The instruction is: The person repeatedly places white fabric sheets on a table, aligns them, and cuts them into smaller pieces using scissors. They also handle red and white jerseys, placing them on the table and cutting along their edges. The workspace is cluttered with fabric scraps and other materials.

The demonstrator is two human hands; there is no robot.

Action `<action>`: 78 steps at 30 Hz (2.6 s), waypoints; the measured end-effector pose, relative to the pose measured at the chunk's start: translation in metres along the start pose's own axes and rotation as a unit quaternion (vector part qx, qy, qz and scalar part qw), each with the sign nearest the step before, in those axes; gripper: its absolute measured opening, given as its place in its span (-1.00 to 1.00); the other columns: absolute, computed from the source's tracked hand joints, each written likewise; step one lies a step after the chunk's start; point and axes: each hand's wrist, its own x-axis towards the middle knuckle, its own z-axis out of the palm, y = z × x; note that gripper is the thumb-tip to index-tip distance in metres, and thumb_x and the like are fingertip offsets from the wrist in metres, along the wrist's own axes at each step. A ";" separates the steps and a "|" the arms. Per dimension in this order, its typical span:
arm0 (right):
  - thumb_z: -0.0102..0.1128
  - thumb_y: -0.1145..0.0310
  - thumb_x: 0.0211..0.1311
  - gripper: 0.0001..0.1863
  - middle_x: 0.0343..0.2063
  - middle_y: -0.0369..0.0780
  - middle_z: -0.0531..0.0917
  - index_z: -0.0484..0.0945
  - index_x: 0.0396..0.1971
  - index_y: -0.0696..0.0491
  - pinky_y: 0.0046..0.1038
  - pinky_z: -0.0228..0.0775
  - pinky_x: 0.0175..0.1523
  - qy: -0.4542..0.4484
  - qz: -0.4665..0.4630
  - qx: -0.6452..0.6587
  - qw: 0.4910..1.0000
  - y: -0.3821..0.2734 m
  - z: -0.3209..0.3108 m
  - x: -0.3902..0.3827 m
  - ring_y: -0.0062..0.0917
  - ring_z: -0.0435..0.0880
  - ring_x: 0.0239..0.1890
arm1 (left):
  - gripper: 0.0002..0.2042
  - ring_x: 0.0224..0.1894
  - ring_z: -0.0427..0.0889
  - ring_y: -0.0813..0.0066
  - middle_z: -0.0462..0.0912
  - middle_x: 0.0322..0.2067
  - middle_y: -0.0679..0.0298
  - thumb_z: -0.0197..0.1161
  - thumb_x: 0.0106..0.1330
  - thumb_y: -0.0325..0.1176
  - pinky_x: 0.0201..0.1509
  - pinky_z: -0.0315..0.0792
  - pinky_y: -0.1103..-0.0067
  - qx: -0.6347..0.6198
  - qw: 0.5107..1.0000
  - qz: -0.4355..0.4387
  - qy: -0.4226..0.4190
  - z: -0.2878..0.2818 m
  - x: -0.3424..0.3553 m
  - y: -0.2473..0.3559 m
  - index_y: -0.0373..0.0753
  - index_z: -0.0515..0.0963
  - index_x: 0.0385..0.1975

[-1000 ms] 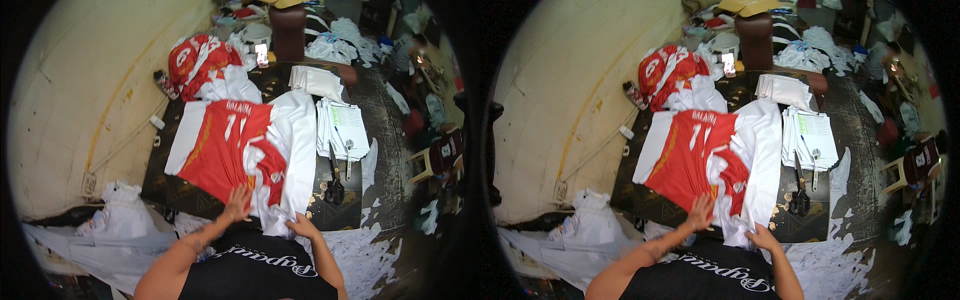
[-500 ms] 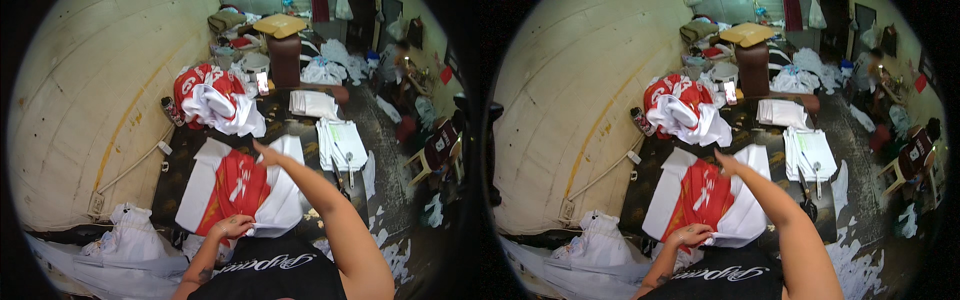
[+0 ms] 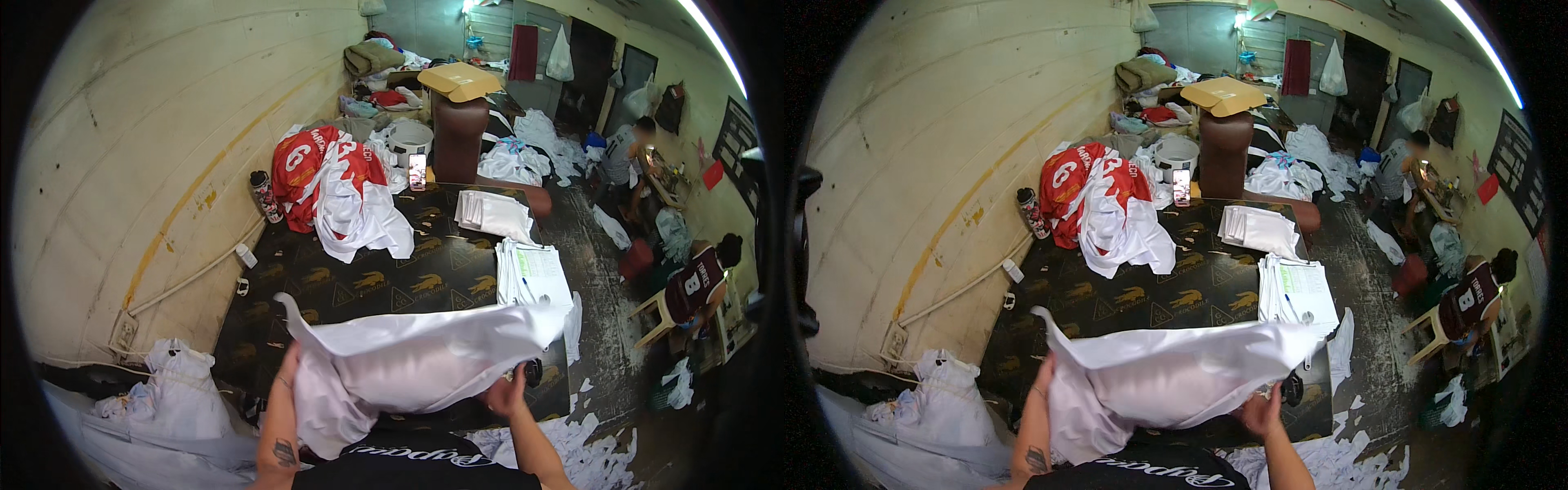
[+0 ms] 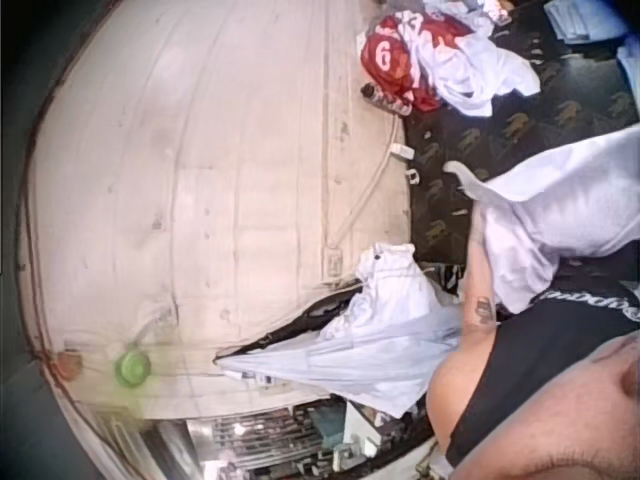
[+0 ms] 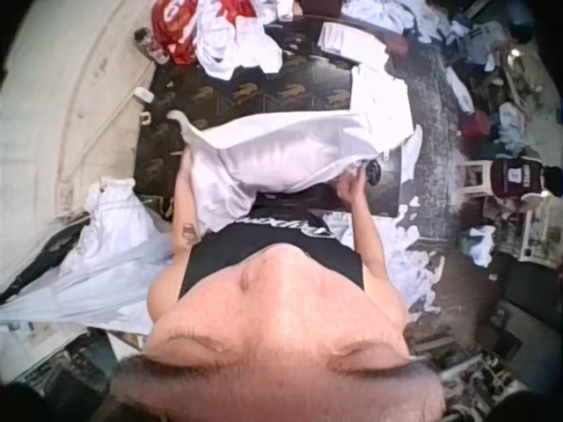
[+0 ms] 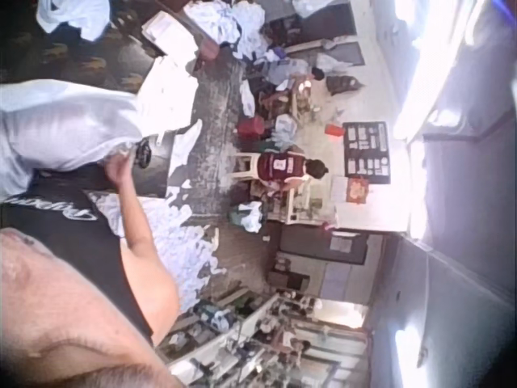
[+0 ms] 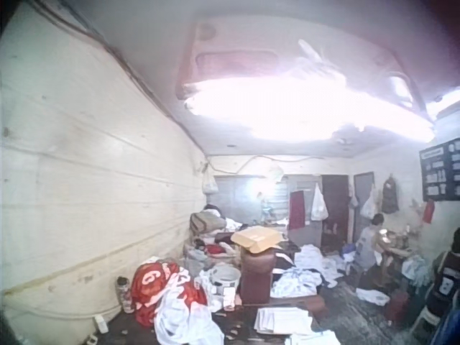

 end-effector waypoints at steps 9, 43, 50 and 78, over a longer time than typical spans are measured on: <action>0.45 0.47 0.23 -0.73 -0.24 -0.26 0.77 0.65 -0.08 0.09 -0.42 0.62 -0.15 0.118 -0.146 -0.206 0.960 -0.062 0.047 0.013 -0.51 0.73 -0.25 | -0.54 0.13 0.67 0.24 0.62 0.14 0.15 0.26 0.41 -0.48 0.20 0.61 0.28 -0.035 0.965 0.192 -0.176 -0.030 0.022 0.057 -0.29 0.40 0.29; 0.35 0.49 0.32 -0.58 -0.04 -0.24 0.72 0.61 0.18 0.14 -0.48 0.56 0.10 -0.004 -0.390 -0.552 0.737 -0.325 0.275 -0.039 -0.64 0.68 -0.04 | -0.50 0.01 0.58 0.52 0.64 0.03 0.29 0.41 0.30 -0.47 0.11 0.48 0.55 0.478 0.753 0.443 -0.086 0.026 0.007 0.375 -0.35 0.53 0.26; 0.33 0.49 0.34 -0.78 -0.20 -0.30 0.71 0.67 -0.05 0.17 -0.53 0.49 -0.08 0.060 -0.392 -0.687 0.609 -0.320 0.261 -0.003 -0.70 0.59 -0.24 | -0.76 -0.31 0.50 0.68 0.65 -0.25 0.45 0.22 0.54 -0.31 -0.18 0.44 0.65 0.491 0.770 0.407 0.025 0.007 0.051 0.383 -0.29 0.67 0.04; 0.32 0.35 0.40 -0.78 -0.34 -0.12 0.75 0.66 -0.11 0.18 -0.41 0.53 -0.05 0.128 -0.425 -0.775 0.450 -0.364 0.278 -0.020 -0.47 0.72 -0.25 | -0.68 -0.36 0.49 0.60 0.60 -0.46 0.36 0.34 0.41 -0.18 -0.29 0.40 0.55 0.613 0.661 0.431 0.037 0.036 0.089 0.379 -0.38 0.62 -0.38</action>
